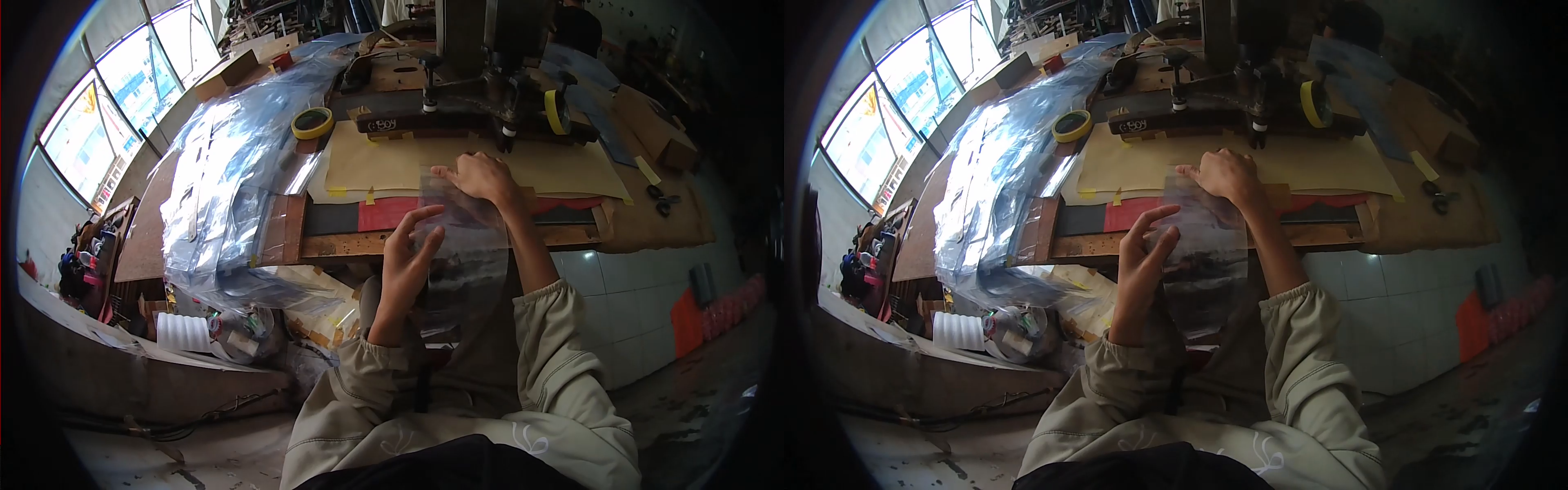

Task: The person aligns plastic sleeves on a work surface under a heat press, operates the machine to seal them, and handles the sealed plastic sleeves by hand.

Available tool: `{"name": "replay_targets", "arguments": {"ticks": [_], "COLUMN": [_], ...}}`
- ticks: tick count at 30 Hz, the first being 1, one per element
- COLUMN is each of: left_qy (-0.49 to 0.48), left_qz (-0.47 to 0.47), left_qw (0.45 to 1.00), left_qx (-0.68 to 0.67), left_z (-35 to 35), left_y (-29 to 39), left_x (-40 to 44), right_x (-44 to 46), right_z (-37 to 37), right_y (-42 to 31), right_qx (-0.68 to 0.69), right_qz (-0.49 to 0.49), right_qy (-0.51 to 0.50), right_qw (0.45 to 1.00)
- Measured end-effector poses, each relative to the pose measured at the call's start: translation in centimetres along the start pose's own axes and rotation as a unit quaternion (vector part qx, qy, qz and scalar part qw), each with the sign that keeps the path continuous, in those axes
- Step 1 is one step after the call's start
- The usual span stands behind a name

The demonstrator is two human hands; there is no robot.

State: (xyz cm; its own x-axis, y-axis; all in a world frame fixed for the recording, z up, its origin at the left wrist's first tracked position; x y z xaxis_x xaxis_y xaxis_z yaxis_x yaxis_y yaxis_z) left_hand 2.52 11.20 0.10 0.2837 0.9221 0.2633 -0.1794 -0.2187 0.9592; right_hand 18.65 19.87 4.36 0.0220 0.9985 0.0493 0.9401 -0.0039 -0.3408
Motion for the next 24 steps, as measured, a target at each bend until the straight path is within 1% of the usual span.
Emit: {"name": "replay_targets", "arguments": {"ticks": [3,5,6,8,9,11,12,13,15,18,19,21,22,24], "left_qy": [0.003,0.005,0.006,0.011,0.028,0.034,0.037,0.044,0.061,0.084,0.087,0.08,0.084,0.092], "left_qz": [-0.005,-0.024,-0.018,-0.004,0.034,0.018,0.01,0.028,0.06,0.082,0.081,0.062,0.077,0.106], "left_qw": [1.0,0.999,0.999,0.999,0.998,0.996,0.995,0.993,0.986,0.979,0.977,0.979,0.977,0.974], "left_qx": [0.016,0.024,0.029,0.037,0.043,0.074,0.09,0.108,0.145,0.169,0.175,0.178,0.178,0.178], "left_z": [0.1,0.0,-0.1,-0.1,-0.1,-0.3,-0.3,-0.4,-0.4,-0.4,-0.4,-0.4,-0.4,-0.4], "left_y": [0.2,0.0,-0.2,-0.8,-0.6,-0.7,-0.8,-0.7,-0.6,-0.7,-0.7,-0.4,-0.4,-0.6], "left_x": [-0.2,-0.5,-0.5,-0.5,-0.5,-0.6,-0.8,-0.7,-0.9,-1.1,-1.1,-1.2,-1.2,-1.1], "right_x": [-0.2,-0.4,-0.8,-4.1,-6.6,-11.9,-14.3,-16.4,-19.6,-20.6,-20.4,-20.1,-20.0,-20.0], "right_z": [-0.2,0.0,0.0,-1.2,-1.2,-1.4,-0.5,0.5,3.3,5.7,5.8,6.1,6.2,6.4], "right_y": [-0.3,0.0,0.2,-0.2,-0.6,-1.6,-1.7,-1.7,-1.7,-1.6,-1.6,-1.1,-0.9,-0.7], "right_qx": [0.006,0.031,0.042,0.076,0.093,0.21,0.236,0.263,0.321,0.296,0.31,0.358,0.382,0.383], "right_qz": [0.01,-0.012,-0.025,-0.121,-0.166,-0.117,-0.095,-0.075,-0.007,0.001,-0.004,0.024,0.038,0.028], "right_qy": [-0.017,0.045,0.077,0.252,0.334,0.323,0.348,0.374,0.39,0.353,0.355,0.325,0.309,0.291], "right_qw": [1.0,0.998,0.996,0.957,0.923,0.916,0.902,0.886,0.863,0.888,0.882,0.875,0.87,0.876]}}
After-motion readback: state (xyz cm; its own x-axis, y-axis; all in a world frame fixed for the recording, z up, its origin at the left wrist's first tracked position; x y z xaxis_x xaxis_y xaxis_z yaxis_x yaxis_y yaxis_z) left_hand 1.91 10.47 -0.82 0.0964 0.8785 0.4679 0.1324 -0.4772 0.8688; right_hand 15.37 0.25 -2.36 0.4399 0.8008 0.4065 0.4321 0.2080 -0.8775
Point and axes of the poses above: each hand's wrist, its own x-axis towards the middle knuckle, its own z-axis out of the palm, y = z × x, the point moved 5 cm from there along x, towards the middle knuckle, and after that the axes turned 6 degrees about x, right-handed, at the moved point
